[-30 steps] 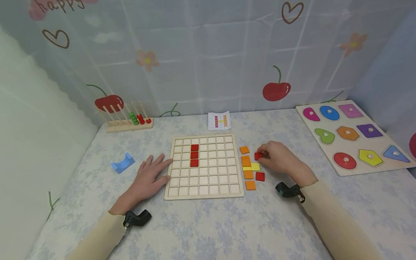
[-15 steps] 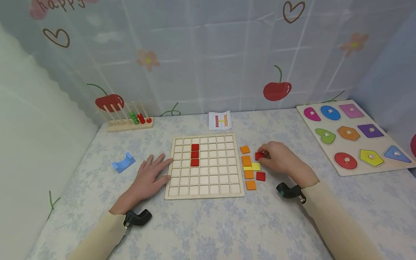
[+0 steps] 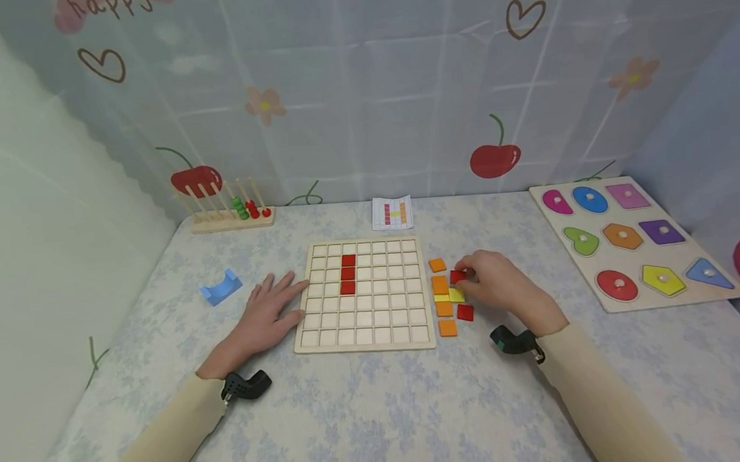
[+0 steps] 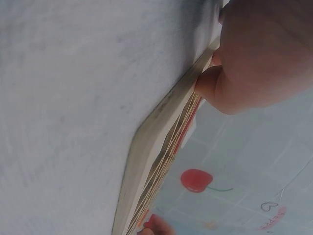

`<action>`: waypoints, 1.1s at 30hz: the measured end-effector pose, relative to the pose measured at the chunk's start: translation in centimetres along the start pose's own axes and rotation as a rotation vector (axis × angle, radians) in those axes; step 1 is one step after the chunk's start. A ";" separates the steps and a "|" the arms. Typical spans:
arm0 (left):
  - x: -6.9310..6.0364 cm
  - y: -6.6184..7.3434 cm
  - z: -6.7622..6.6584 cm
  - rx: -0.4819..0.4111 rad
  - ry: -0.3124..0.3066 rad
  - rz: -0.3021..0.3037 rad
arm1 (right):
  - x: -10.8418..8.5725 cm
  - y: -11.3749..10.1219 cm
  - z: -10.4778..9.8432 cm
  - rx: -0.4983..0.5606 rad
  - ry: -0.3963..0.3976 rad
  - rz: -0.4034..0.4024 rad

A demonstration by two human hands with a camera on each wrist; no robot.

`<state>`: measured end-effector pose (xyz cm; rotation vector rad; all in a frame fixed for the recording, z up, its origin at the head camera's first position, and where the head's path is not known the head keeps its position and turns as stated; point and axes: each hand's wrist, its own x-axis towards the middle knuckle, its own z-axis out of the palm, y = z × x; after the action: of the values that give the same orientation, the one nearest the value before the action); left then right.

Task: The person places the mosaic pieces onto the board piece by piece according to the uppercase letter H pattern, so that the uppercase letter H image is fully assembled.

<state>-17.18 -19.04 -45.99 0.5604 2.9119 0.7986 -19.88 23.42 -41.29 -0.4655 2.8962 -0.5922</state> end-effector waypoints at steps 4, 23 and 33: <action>0.1 0.1 0.0 0.002 0.001 -0.003 | -0.2 -0.8 -0.1 0.010 0.003 -0.041; 0.0 0.1 -0.1 -0.002 0.005 -0.015 | 0.5 -5.9 1.7 -0.005 0.007 -0.275; 0.1 0.1 -0.1 -0.017 0.001 -0.006 | 2.6 -9.7 3.1 -0.043 -0.016 -0.363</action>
<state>-17.22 -18.97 -45.89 0.5494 2.9030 0.8225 -19.03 13.00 -40.44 -1.0101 2.8293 -0.5674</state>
